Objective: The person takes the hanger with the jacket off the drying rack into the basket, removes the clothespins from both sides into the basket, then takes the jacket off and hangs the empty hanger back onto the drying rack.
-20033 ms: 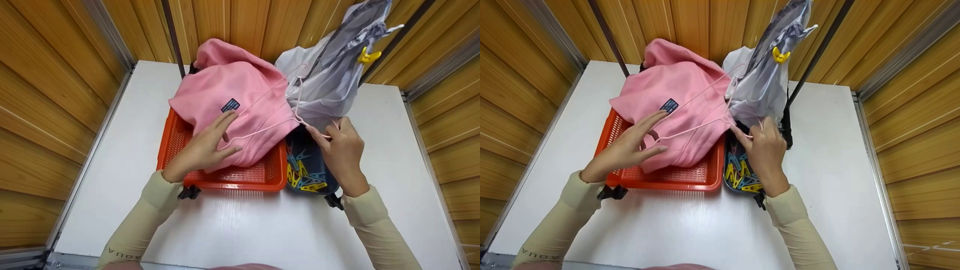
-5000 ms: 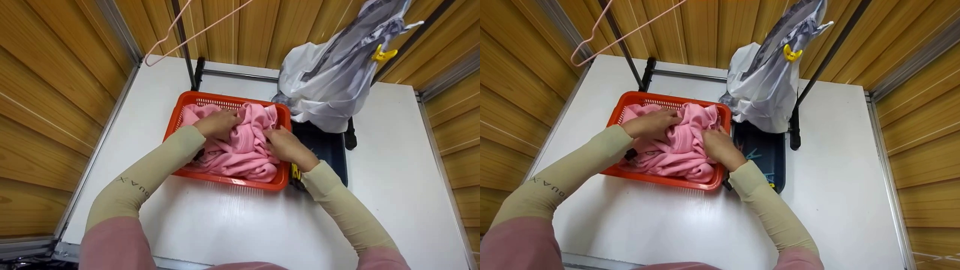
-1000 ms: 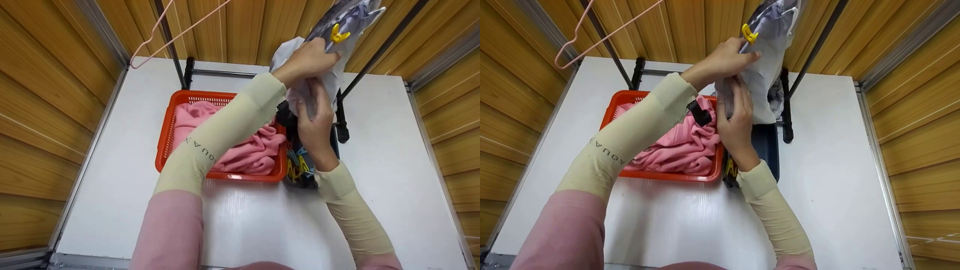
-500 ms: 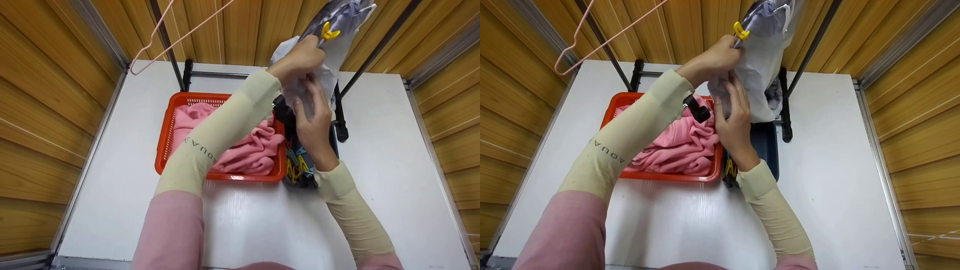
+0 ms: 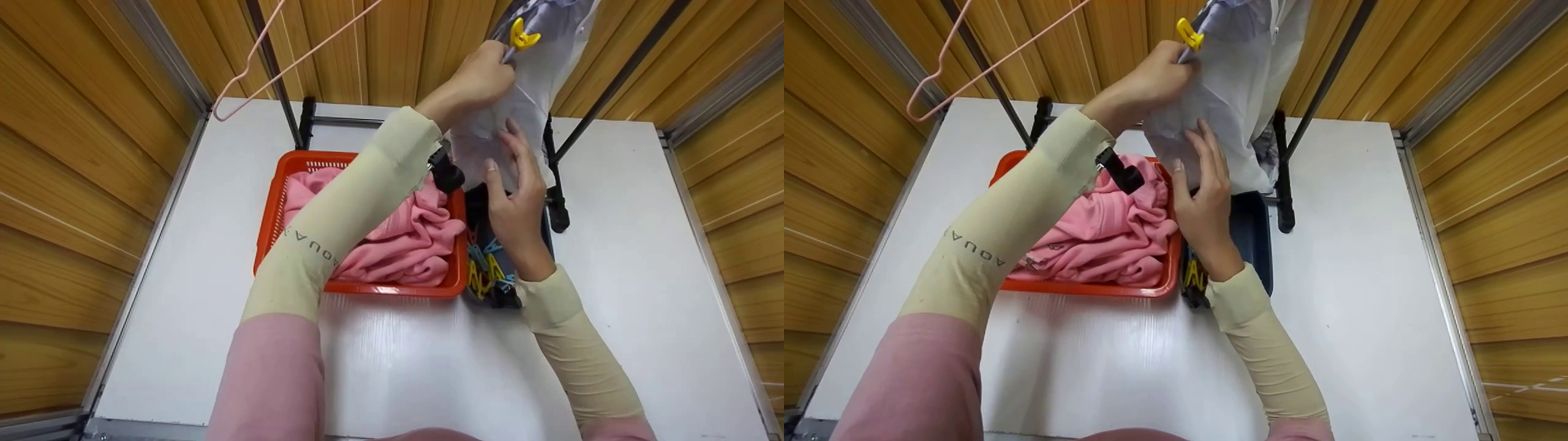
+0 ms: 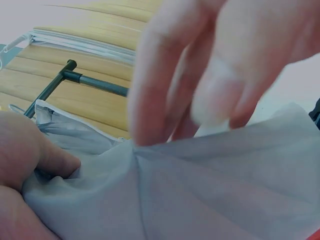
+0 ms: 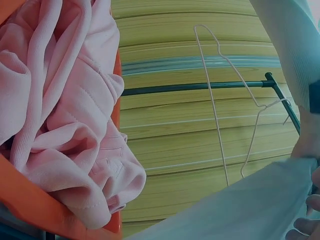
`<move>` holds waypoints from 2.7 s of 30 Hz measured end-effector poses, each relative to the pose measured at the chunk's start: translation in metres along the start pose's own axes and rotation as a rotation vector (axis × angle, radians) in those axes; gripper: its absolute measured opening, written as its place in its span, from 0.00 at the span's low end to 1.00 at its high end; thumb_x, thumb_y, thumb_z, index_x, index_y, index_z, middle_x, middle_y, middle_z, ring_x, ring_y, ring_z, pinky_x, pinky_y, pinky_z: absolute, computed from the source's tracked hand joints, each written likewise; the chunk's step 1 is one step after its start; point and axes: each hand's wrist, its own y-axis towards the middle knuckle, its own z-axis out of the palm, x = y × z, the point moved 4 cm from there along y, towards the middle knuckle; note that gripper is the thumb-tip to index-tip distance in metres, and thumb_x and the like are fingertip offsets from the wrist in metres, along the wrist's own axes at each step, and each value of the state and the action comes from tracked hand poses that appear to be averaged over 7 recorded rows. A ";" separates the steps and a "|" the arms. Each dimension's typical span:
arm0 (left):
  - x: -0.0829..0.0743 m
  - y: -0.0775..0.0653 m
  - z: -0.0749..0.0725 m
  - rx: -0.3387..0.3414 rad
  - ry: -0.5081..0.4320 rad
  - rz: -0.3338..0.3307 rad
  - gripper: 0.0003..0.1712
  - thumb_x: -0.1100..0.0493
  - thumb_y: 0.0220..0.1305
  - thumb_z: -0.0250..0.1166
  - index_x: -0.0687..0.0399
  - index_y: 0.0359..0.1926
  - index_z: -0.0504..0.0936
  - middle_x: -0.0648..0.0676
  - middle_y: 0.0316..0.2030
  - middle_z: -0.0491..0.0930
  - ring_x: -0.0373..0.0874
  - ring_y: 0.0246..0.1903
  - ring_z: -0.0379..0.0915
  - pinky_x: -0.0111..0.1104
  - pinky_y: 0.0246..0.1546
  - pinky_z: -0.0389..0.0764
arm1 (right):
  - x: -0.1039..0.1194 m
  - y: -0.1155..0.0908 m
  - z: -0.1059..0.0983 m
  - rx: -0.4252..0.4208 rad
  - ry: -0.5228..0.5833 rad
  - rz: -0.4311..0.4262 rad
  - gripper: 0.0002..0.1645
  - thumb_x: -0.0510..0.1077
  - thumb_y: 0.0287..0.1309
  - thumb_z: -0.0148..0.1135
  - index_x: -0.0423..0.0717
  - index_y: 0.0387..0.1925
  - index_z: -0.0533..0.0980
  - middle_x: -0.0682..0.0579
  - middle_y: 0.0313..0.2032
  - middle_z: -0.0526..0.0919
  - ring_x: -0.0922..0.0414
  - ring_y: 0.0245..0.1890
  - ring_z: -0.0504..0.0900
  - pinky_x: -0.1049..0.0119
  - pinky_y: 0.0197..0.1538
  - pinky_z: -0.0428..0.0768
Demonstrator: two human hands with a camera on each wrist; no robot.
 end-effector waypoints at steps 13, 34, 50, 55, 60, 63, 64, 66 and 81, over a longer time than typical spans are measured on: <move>0.012 -0.015 -0.029 -0.065 0.023 0.065 0.06 0.59 0.73 0.46 0.51 0.40 0.70 0.46 0.29 0.62 0.37 0.29 0.61 0.27 0.31 0.65 | -0.011 0.001 -0.012 -0.017 -0.036 0.024 0.22 0.34 0.63 0.53 0.33 0.59 0.71 0.42 0.67 0.69 0.53 0.70 0.64 0.56 0.69 0.66; 0.058 -0.053 -0.060 -0.099 0.179 0.184 0.18 0.69 0.68 0.46 0.58 0.54 0.74 0.51 0.47 0.69 0.39 0.46 0.65 0.27 0.48 0.68 | -0.040 0.006 -0.046 -0.075 -0.020 0.134 0.21 0.38 0.66 0.51 0.38 0.59 0.71 0.45 0.62 0.72 0.57 0.64 0.69 0.64 0.65 0.68; 0.093 -0.070 -0.067 -0.113 0.229 0.266 0.31 0.69 0.66 0.49 0.58 0.70 0.64 0.58 0.54 0.72 0.44 0.52 0.68 0.31 0.56 0.69 | -0.067 0.011 -0.065 -0.162 -0.013 0.147 0.16 0.37 0.66 0.50 0.34 0.52 0.74 0.45 0.47 0.80 0.59 0.51 0.76 0.71 0.53 0.71; 0.100 -0.075 -0.065 -0.102 0.250 0.295 0.30 0.67 0.67 0.50 0.55 0.70 0.64 0.57 0.54 0.71 0.43 0.50 0.67 0.31 0.52 0.70 | -0.082 0.011 -0.071 -0.171 -0.013 0.151 0.14 0.38 0.66 0.52 0.39 0.50 0.76 0.56 0.43 0.80 0.62 0.46 0.77 0.71 0.49 0.70; 0.105 -0.078 -0.063 -0.095 0.263 0.319 0.31 0.67 0.67 0.50 0.58 0.71 0.62 0.59 0.55 0.70 0.45 0.52 0.67 0.33 0.55 0.69 | -0.073 0.011 -0.071 -0.172 0.028 0.176 0.11 0.38 0.67 0.51 0.38 0.46 0.76 0.56 0.36 0.78 0.64 0.37 0.77 0.72 0.44 0.71; 0.109 -0.079 -0.062 -0.098 0.280 0.325 0.32 0.68 0.65 0.52 0.59 0.71 0.61 0.59 0.55 0.70 0.45 0.52 0.67 0.34 0.56 0.69 | -0.061 0.011 -0.072 -0.180 0.063 0.189 0.10 0.37 0.67 0.50 0.38 0.42 0.77 0.57 0.32 0.77 0.65 0.32 0.75 0.73 0.41 0.70; 0.110 -0.079 -0.062 -0.098 0.286 0.321 0.33 0.68 0.65 0.52 0.58 0.72 0.61 0.59 0.55 0.70 0.45 0.52 0.67 0.34 0.56 0.69 | -0.059 0.011 -0.072 -0.181 0.066 0.184 0.10 0.36 0.67 0.50 0.37 0.41 0.77 0.57 0.31 0.77 0.65 0.31 0.74 0.73 0.39 0.70; 0.113 -0.079 -0.061 -0.100 0.294 0.327 0.35 0.69 0.63 0.53 0.57 0.72 0.61 0.59 0.55 0.70 0.46 0.51 0.67 0.34 0.56 0.70 | -0.057 0.011 -0.073 -0.187 0.062 0.173 0.10 0.36 0.67 0.49 0.36 0.38 0.78 0.59 0.28 0.76 0.65 0.29 0.73 0.73 0.37 0.69; 0.130 -0.085 -0.055 -0.100 0.351 0.351 0.41 0.72 0.56 0.57 0.55 0.72 0.61 0.57 0.55 0.68 0.46 0.49 0.66 0.36 0.51 0.69 | -0.058 0.009 -0.081 -0.234 0.071 0.259 0.14 0.37 0.66 0.50 0.38 0.27 0.79 0.59 0.19 0.68 0.66 0.19 0.61 0.73 0.29 0.58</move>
